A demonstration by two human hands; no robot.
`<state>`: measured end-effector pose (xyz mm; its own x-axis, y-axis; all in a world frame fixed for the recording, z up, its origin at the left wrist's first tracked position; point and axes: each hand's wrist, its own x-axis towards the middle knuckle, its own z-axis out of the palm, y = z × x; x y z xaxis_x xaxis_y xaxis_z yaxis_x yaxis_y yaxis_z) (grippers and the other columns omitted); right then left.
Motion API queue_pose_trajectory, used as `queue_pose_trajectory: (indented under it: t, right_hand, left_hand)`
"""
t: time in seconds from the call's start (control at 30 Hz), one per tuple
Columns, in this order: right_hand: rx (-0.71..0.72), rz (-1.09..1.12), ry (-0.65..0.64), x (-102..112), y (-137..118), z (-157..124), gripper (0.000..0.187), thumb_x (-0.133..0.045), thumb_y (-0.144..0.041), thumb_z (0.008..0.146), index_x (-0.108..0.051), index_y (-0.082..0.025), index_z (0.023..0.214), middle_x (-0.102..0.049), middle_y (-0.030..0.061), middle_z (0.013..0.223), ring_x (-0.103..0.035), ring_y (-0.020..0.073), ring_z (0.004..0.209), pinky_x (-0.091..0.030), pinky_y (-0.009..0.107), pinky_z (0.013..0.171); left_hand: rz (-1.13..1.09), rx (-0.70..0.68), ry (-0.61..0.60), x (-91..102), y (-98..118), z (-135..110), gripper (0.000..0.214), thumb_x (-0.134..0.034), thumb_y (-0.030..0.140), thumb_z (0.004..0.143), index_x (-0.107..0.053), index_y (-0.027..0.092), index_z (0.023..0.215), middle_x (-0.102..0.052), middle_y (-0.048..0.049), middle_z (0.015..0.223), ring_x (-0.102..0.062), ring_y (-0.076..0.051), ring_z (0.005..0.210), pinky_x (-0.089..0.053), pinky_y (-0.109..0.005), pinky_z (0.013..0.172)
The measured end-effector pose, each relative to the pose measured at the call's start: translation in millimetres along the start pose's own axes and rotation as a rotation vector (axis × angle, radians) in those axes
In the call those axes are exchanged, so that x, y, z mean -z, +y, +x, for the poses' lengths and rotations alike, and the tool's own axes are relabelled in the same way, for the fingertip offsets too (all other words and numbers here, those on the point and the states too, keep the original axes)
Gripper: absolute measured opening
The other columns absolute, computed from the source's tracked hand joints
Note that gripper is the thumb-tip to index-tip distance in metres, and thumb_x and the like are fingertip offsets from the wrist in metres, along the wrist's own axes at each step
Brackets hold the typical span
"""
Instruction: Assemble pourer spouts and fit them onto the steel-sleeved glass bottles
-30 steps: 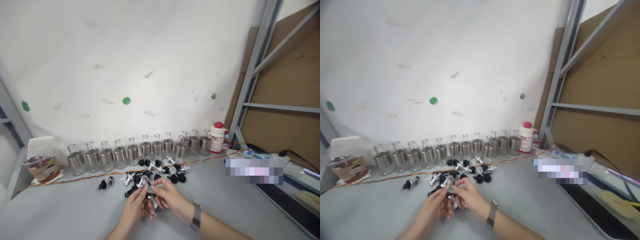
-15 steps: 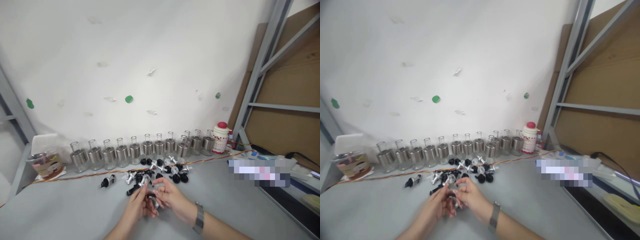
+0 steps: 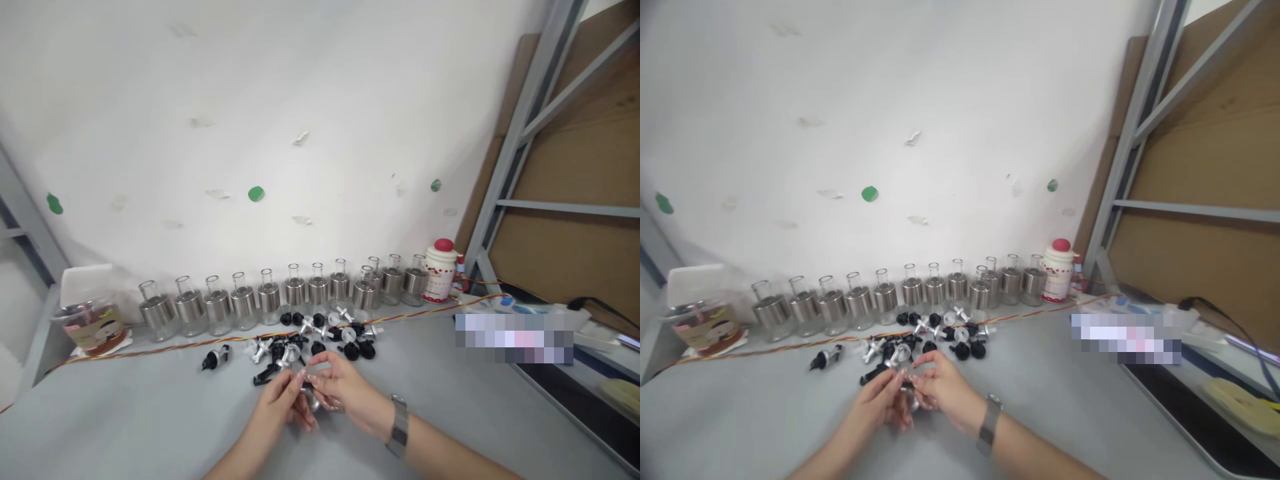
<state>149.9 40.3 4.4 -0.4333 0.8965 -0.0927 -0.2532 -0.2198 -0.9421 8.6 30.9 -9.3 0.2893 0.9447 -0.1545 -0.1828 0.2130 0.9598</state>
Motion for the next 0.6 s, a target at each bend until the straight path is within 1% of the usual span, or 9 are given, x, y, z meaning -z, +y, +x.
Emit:
queue_pose_trajectory:
  t: [0.13,0.33,0.43,0.6]
  right_hand:
    - [0.004,-0.021,0.007,0.1,-0.5,-0.1,0.043,-0.069,-0.041,0.058,-0.042,-0.018,0.082,-0.043,-0.0108,0.041,-0.028,0.0028,0.033,-0.013,0.019,0.037]
    - [0.003,-0.007,-0.008,0.9,0.9,1.5,0.043,-0.069,-0.041,0.057,-0.043,-0.018,0.083,-0.042,-0.0106,0.044,-0.030,0.0029,0.034,-0.014,0.019,0.038]
    - [0.029,-0.047,-0.012,0.6,2.8,2.5,0.044,-0.068,-0.044,0.058,-0.043,-0.019,0.082,-0.042,-0.0103,0.045,-0.033,0.0034,0.036,-0.015,0.019,0.038]
    - [0.052,-0.096,-0.002,0.2,2.7,2.4,0.042,-0.065,-0.047,0.061,-0.043,-0.018,0.083,-0.042,-0.0103,0.045,-0.032,0.0035,0.036,-0.016,0.018,0.038]
  left_hand:
    - [0.031,-0.003,0.026,-1.9,2.9,-3.7,0.044,-0.059,0.059,0.058,-0.048,0.017,0.068,-0.052,0.0045,0.044,-0.057,-0.016,0.041,-0.043,-0.026,0.040]
    - [0.054,-0.036,0.014,-2.4,5.5,-7.1,0.041,-0.060,0.056,0.058,-0.049,0.017,0.065,-0.053,0.0037,0.045,-0.057,-0.015,0.041,-0.043,-0.025,0.041]
    - [0.058,-0.042,0.024,-1.9,4.5,-6.2,0.041,-0.060,0.057,0.059,-0.049,0.017,0.066,-0.054,0.0034,0.046,-0.057,-0.016,0.041,-0.043,-0.025,0.041]
    - [0.058,-0.037,0.024,-2.6,2.6,-4.3,0.042,-0.059,0.058,0.059,-0.048,0.017,0.065,-0.053,0.0042,0.044,-0.056,-0.016,0.040,-0.043,-0.026,0.041]
